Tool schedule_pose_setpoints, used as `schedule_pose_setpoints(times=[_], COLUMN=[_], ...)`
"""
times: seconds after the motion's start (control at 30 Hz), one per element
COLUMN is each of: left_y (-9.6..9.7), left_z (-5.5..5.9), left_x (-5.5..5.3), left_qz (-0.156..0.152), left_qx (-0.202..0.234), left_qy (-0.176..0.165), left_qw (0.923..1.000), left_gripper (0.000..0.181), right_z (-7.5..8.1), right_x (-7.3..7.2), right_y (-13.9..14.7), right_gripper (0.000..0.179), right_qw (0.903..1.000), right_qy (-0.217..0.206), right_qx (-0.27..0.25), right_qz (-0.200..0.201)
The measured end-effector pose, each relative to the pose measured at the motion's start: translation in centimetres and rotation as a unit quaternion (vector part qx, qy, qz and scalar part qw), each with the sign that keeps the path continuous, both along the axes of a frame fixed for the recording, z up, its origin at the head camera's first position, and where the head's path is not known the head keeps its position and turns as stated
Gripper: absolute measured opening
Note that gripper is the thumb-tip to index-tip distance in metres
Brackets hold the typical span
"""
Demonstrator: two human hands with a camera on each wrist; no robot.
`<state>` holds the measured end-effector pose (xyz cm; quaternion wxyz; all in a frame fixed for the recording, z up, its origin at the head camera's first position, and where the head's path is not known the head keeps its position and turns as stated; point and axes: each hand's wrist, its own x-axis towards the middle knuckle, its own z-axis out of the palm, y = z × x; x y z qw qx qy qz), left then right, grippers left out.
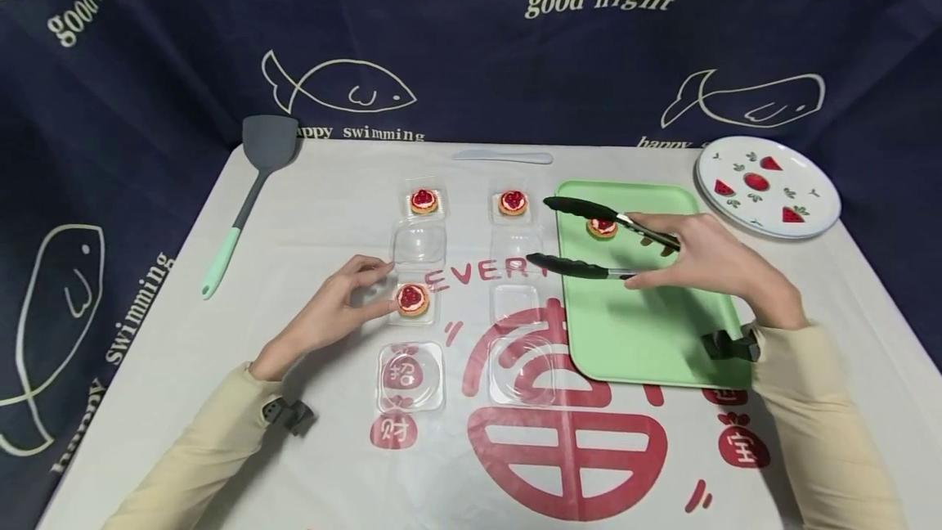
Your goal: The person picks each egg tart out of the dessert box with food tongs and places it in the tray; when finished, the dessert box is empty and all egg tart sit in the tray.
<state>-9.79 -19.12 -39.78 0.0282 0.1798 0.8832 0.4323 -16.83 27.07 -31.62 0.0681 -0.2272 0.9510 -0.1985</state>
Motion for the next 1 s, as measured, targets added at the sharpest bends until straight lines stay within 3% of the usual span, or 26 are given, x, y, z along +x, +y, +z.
schedule_pose_setpoints(times=[0.33, 0.57, 0.7, 1.0], left_y=[-0.4, -0.7, -0.7, -0.6], left_z=[-0.7, -1.0, -1.1, -1.1], left_x=[-0.1, -0.3, -0.4, -0.2], left_qz=[-0.015, -0.015, -0.015, -0.027], left_qx=[0.003, 0.022, 0.024, 0.039], left_qy=[-0.049, -0.062, -0.059, -0.060], left_qw=[0.9987, 0.9978, 0.9978, 0.9971], left_gripper=[0.065, 0.065, 0.065, 0.065], right_z=[-0.2, 0.0, -0.1, 0.0], right_x=[0.4, 0.2, -0.2, -1.7], right_y=[-5.1, -9.7, -12.3, -15.7], right_gripper=[0.091, 0.087, 0.088, 0.071], right_qw=[0.9926, 0.9796, 0.9711, 0.9553], right_qy=[-0.024, -0.013, -0.028, -0.030], right_qx=[-0.024, -0.025, -0.025, 0.005], right_qz=[0.117, 0.199, 0.236, 0.294])
